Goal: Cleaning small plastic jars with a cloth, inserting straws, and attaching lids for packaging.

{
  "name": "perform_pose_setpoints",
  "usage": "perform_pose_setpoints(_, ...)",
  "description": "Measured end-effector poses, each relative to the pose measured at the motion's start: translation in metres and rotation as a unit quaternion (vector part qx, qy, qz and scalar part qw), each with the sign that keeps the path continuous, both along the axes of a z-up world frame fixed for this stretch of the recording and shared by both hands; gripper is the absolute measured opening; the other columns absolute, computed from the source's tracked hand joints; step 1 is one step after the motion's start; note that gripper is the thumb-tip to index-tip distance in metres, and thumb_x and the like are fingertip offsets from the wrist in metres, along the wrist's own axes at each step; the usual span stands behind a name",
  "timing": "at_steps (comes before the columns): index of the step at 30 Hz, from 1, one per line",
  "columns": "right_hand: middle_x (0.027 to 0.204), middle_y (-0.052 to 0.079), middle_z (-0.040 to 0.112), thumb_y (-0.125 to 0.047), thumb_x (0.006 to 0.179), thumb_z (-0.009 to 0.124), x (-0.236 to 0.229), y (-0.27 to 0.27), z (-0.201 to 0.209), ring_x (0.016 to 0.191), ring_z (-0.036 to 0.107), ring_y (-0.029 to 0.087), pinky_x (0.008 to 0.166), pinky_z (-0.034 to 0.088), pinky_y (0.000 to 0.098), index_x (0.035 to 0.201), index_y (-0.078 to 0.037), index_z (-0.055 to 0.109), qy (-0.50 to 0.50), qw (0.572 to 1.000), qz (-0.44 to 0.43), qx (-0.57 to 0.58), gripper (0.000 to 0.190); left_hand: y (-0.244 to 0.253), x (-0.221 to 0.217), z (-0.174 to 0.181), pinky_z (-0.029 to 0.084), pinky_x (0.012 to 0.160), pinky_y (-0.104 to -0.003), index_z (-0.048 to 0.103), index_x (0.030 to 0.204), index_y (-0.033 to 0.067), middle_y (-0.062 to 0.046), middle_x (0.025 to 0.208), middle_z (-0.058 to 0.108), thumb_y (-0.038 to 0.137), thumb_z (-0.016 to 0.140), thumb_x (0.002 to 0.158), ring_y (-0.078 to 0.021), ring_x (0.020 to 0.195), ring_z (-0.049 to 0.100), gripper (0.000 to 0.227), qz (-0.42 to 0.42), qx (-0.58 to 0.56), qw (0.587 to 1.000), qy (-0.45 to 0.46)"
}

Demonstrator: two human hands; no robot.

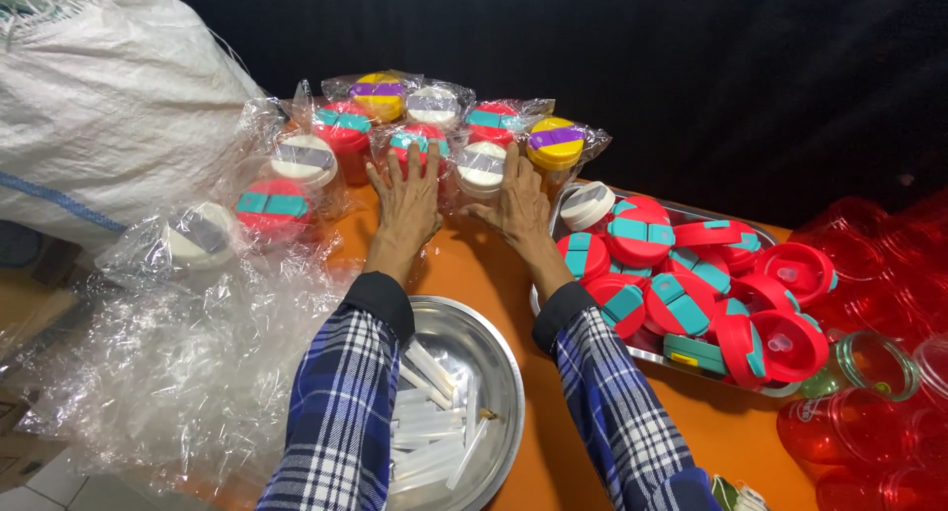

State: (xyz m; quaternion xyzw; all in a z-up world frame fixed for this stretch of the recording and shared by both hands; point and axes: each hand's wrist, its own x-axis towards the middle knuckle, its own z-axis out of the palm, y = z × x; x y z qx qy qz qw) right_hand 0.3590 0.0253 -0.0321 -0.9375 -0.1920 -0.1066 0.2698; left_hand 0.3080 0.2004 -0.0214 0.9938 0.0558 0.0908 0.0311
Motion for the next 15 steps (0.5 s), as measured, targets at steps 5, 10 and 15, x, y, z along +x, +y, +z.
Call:
perform_pose_setpoints(5,0.144,0.022,0.045,-0.045,0.064,0.098,-0.005,-0.002,0.007,0.134,0.050,0.046,0.099,0.056,0.0615,0.162,-0.004,0.012,0.004,1.000,0.006,0.004,0.137,-0.007,-0.010,0.010,0.007,0.115,-0.080,0.018,0.162,0.0130,-0.026,0.163,0.026,0.013,0.083,0.074,-0.0553,0.149,0.021,0.109,0.000,0.002,1.000,-0.018)
perform_pose_setpoints(10,0.148,0.022,0.043,-0.046,0.062,0.099,-0.014,-0.006,0.009,0.135,0.050,0.044,0.097,0.059,0.0584,0.163,-0.007,0.011,-0.035,0.999,-0.015,-0.010,0.140,-0.008,-0.012,0.006,0.005,0.113,-0.082,0.017,0.163,0.0136,-0.032,0.162,0.024,0.015,0.083,0.075,-0.0575,0.148,0.020,0.110,-0.004,0.009,0.999,-0.041)
perform_pose_setpoints(15,0.152,0.021,0.043,-0.056,0.067,0.092,-0.014,-0.019,-0.006,0.134,0.052,0.042,0.090,0.063,0.0549,0.163,-0.006,0.021,-0.151,0.983,-0.056,-0.086,0.129,-0.020,-0.026,0.019,0.007,0.112,-0.081,0.023,0.163,0.0108,-0.033,0.162,0.026,0.018,0.085,0.072,-0.0552,0.150,0.022,0.110,-0.009,0.033,0.998,-0.047)
